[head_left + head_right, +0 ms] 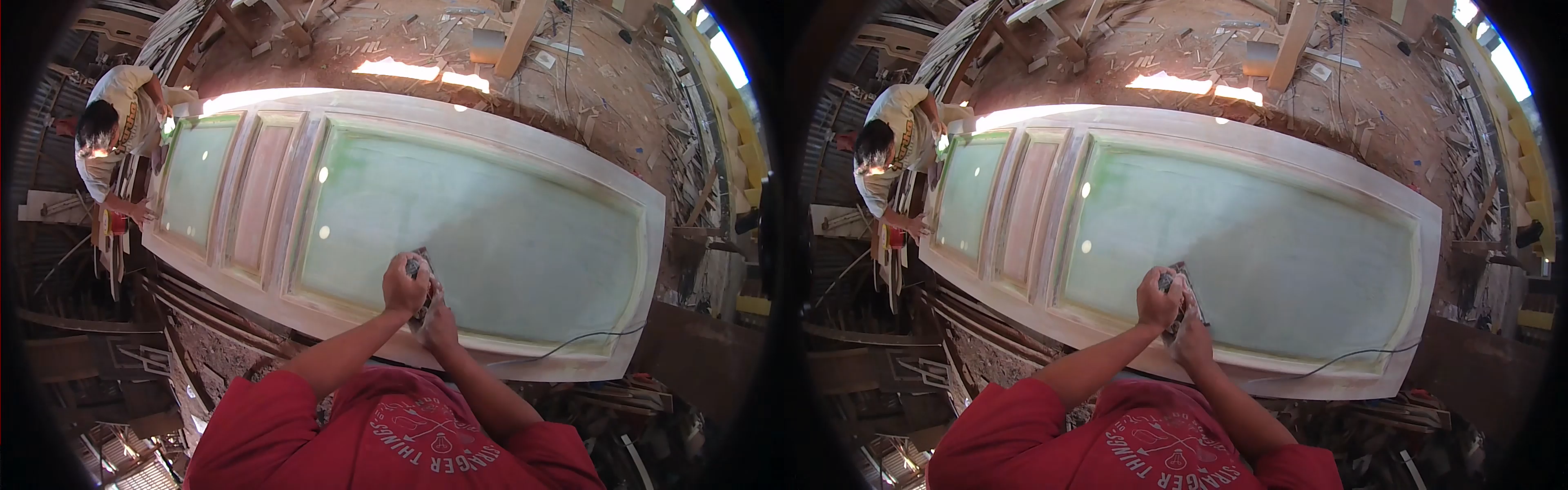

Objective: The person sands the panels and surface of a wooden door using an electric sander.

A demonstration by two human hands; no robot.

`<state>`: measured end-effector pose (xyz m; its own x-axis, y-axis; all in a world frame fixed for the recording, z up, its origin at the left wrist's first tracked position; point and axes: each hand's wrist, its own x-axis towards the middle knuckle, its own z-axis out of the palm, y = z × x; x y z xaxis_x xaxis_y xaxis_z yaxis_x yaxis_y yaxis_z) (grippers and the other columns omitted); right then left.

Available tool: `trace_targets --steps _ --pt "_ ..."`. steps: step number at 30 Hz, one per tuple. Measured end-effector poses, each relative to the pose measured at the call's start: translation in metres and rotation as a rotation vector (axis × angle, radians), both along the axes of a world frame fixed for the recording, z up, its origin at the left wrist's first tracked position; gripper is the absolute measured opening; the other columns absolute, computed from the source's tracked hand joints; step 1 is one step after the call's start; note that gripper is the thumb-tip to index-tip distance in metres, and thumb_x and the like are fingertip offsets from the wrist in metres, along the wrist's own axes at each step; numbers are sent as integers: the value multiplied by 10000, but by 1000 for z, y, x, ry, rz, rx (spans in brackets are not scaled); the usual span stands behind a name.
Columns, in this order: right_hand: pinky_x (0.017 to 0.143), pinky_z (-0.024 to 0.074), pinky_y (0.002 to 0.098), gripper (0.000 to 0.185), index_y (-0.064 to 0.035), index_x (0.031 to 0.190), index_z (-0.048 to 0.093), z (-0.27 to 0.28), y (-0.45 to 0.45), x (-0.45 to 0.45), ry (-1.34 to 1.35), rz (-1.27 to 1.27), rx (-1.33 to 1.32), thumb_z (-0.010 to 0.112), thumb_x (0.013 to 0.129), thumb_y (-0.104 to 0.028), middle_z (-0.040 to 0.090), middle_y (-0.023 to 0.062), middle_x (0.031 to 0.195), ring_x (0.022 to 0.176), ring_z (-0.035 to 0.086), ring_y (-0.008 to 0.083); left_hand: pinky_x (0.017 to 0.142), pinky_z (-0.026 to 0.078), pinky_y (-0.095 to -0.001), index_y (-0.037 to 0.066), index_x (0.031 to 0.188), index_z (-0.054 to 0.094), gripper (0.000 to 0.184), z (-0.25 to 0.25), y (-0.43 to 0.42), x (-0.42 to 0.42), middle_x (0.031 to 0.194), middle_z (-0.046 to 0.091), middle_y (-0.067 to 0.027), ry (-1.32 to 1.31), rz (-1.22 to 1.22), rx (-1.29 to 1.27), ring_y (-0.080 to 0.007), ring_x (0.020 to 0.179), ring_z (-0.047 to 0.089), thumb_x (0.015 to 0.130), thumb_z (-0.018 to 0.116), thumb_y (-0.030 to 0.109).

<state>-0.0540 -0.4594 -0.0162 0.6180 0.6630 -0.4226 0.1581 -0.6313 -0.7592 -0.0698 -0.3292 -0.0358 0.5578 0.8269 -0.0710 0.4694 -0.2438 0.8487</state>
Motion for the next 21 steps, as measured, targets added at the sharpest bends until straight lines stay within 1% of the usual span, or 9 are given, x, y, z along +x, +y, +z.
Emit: trace_targets --steps 3,4,7,10,13,16,17,19,21 --pt "953 600 513 1092 32 1661 136 -24 22 20 -191 3 158 867 887 -213 662 288 1433 1154 724 491 906 580 -454 13 1012 701 293 -1 26 26 1006 761 -203 13 26 -8 -399 969 740 926 739 290" --pt "926 606 510 1039 43 1634 166 -21 31 30 -185 15 150 855 902 -219 674 281 1416 1120 729 488 904 582 -450 14 1012 703 291 -2 36 35 1003 765 -202 10 31 -13 -395 964 744 920 737 289" --pt "920 608 500 994 14 1613 211 -19 65 61 -236 13 133 860 900 -231 691 282 1385 1126 727 489 894 590 -440 21 1014 713 283 0 65 65 978 775 -192 22 56 -57 -385 934 755 903 735 280" --pt "986 589 517 1047 20 1630 238 -8 99 94 -61 -12 28 879 883 -337 711 277 1350 1165 720 487 880 596 -440 32 1022 727 273 5 95 93 952 786 -181 34 81 -106 -380 905 765 895 736 273" --pt "960 587 525 983 -14 1598 283 -14 127 121 -141 -6 83 876 880 -329 740 272 1278 1123 731 488 876 602 -446 45 1034 742 279 4 123 122 952 797 -176 55 89 -92 -379 905 775 886 744 281" --pt "938 583 539 966 -35 1593 289 -4 152 144 -50 -29 103 872 876 -316 746 265 1255 1105 734 493 885 607 -456 54 1041 753 294 10 146 144 968 804 -178 125 89 -74 -382 928 783 872 756 294" --pt "934 583 539 962 -38 1592 289 2 157 149 -59 -26 86 870 876 -311 747 263 1250 1097 736 493 889 609 -460 55 1042 755 300 14 152 150 975 806 -180 154 89 -72 -383 936 785 866 760 298" --pt "927 583 540 954 -44 1591 288 11 164 155 -75 -20 53 866 877 -301 750 260 1240 1082 739 494 894 612 -468 62 1041 757 306 11 157 155 979 807 -181 135 96 -61 -385 940 786 860 763 309" --pt "927 584 542 966 -43 1596 279 16 163 153 -33 -11 46 869 876 -301 746 268 1254 1083 737 502 892 613 -469 65 1041 757 301 9 158 153 977 807 -183 127 101 -49 -388 936 785 864 759 309"
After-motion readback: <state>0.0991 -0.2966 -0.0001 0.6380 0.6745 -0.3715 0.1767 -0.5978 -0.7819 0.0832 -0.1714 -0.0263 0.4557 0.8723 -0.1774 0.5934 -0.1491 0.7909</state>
